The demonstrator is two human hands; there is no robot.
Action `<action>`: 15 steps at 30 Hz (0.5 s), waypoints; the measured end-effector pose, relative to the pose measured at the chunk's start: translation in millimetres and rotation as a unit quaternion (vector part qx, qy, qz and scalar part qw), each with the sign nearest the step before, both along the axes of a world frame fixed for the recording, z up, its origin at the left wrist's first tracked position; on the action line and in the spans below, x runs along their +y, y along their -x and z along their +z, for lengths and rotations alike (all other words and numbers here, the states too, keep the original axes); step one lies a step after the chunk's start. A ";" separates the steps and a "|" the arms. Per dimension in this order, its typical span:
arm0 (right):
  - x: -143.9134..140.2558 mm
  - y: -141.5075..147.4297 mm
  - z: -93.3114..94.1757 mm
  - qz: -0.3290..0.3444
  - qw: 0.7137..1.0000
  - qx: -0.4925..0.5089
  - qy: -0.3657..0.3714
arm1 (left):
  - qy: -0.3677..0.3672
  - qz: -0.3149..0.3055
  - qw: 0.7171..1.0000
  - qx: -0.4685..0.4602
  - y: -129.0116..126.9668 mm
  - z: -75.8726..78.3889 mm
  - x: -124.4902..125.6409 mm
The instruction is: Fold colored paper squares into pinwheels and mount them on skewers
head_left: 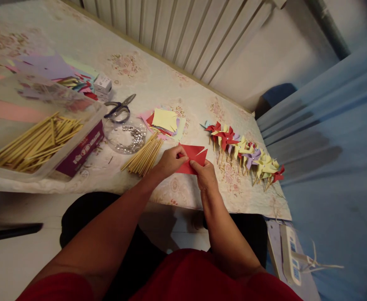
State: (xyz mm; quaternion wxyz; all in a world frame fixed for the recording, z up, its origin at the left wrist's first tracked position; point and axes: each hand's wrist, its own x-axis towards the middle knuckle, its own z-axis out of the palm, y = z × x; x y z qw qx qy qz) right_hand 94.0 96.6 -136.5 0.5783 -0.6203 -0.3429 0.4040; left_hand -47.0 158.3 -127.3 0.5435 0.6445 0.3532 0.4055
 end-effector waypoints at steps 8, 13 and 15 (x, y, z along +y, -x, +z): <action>1.9 0.7 -2.6 -0.023 0.999 -0.027 0.002 | -0.021 0.006 1.000 0.007 -3.2 -4.3 -1.0; 3.1 -0.2 -2.4 -0.042 0.999 -0.023 0.003 | 0.061 0.008 0.992 -0.106 -7.4 -7.8 -2.1; 3.2 -0.8 -2.1 -0.041 0.999 -0.016 0.000 | 0.130 -0.008 0.978 -0.161 -7.5 -6.9 -3.6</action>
